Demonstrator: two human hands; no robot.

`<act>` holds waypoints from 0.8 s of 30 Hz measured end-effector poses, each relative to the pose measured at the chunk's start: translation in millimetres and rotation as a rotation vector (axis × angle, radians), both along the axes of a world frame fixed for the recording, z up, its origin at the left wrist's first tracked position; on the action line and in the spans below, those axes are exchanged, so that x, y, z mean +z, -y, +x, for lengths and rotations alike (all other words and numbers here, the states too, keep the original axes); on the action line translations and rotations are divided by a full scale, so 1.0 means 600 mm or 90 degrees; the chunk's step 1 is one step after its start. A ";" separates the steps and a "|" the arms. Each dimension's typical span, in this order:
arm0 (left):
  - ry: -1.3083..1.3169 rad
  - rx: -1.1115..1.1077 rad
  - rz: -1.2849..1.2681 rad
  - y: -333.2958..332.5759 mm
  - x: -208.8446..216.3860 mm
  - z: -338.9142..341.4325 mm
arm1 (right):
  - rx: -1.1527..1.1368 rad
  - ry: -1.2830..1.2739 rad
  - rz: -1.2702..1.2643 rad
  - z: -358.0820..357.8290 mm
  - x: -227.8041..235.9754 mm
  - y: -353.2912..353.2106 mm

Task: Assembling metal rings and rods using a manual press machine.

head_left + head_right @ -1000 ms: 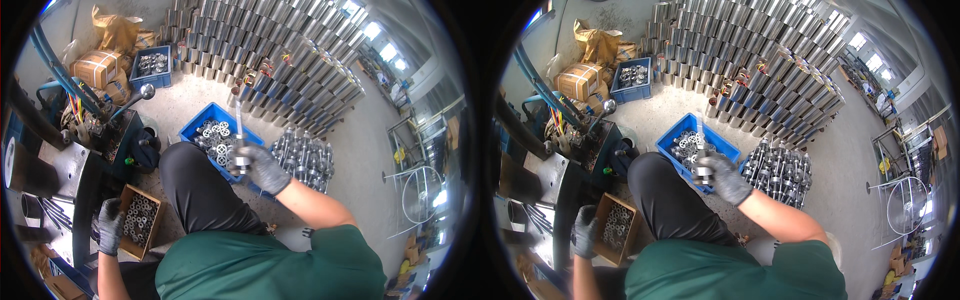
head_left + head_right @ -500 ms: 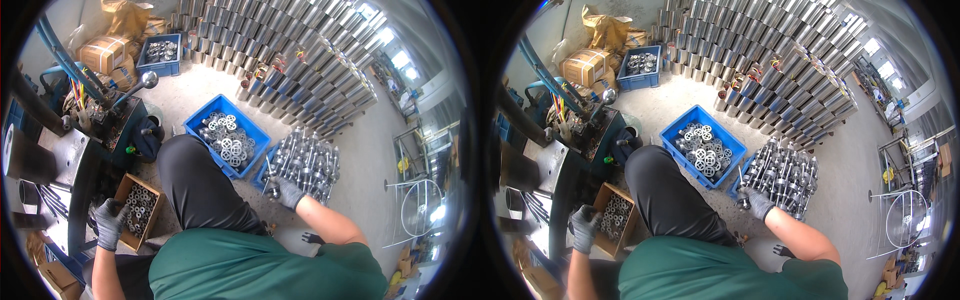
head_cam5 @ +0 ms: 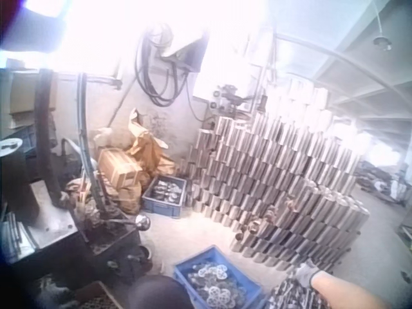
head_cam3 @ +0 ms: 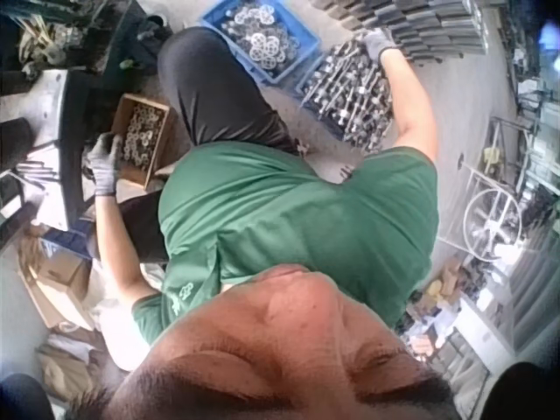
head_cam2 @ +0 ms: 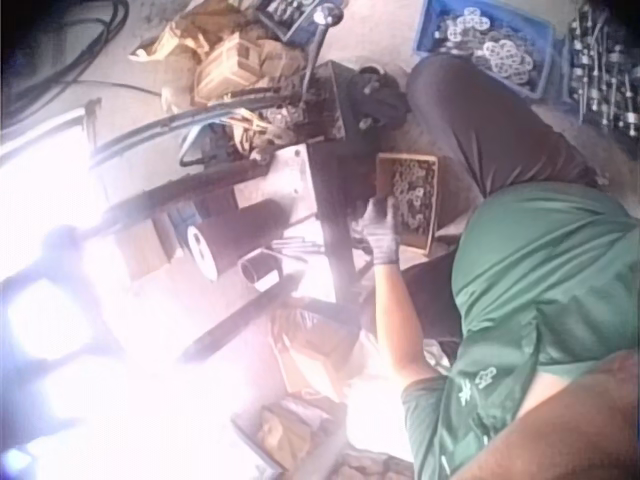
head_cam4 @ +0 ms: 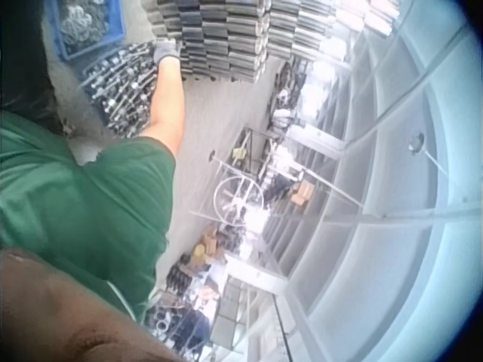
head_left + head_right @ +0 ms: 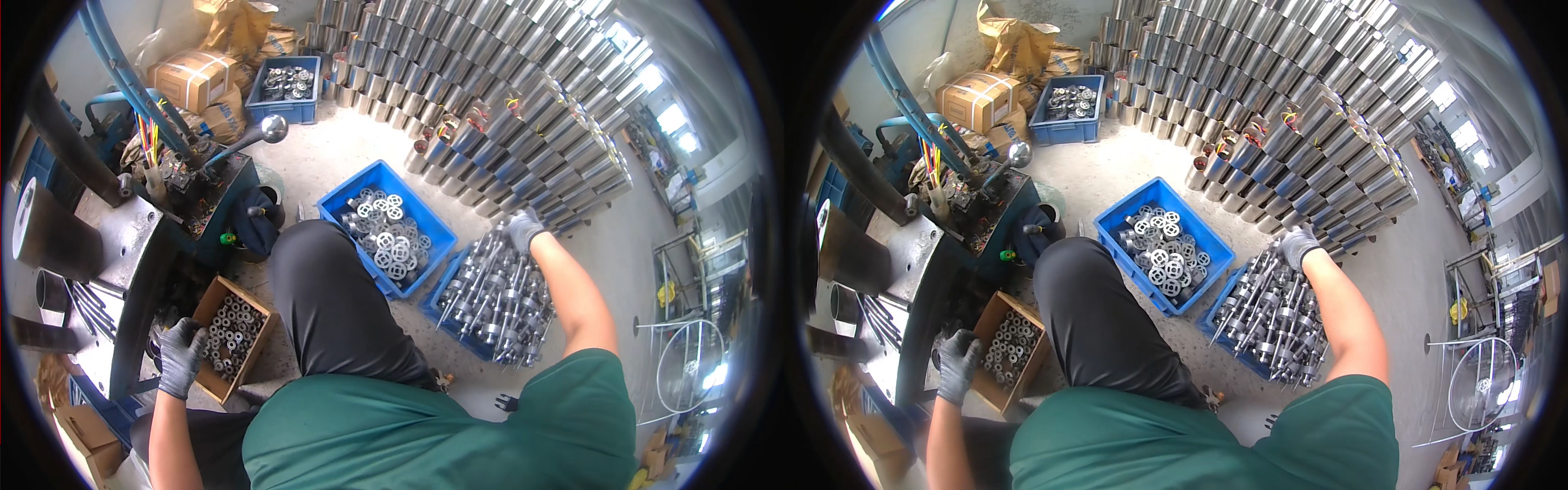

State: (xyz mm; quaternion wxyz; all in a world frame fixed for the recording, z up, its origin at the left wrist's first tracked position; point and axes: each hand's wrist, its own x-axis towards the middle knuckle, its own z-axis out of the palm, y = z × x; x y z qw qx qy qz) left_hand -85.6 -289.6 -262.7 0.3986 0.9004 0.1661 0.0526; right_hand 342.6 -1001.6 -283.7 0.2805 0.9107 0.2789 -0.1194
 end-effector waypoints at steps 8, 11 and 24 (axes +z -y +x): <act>-0.118 -0.002 0.002 0.003 -0.016 -0.009 | -0.206 -0.052 0.184 -0.014 -0.013 -0.018; -0.131 -0.033 0.024 0.001 -0.023 -0.013 | -0.226 -0.026 0.130 -0.029 0.018 -0.057; -0.199 -0.082 0.171 0.003 0.004 -0.034 | -0.099 -0.249 0.081 0.065 -0.079 -0.034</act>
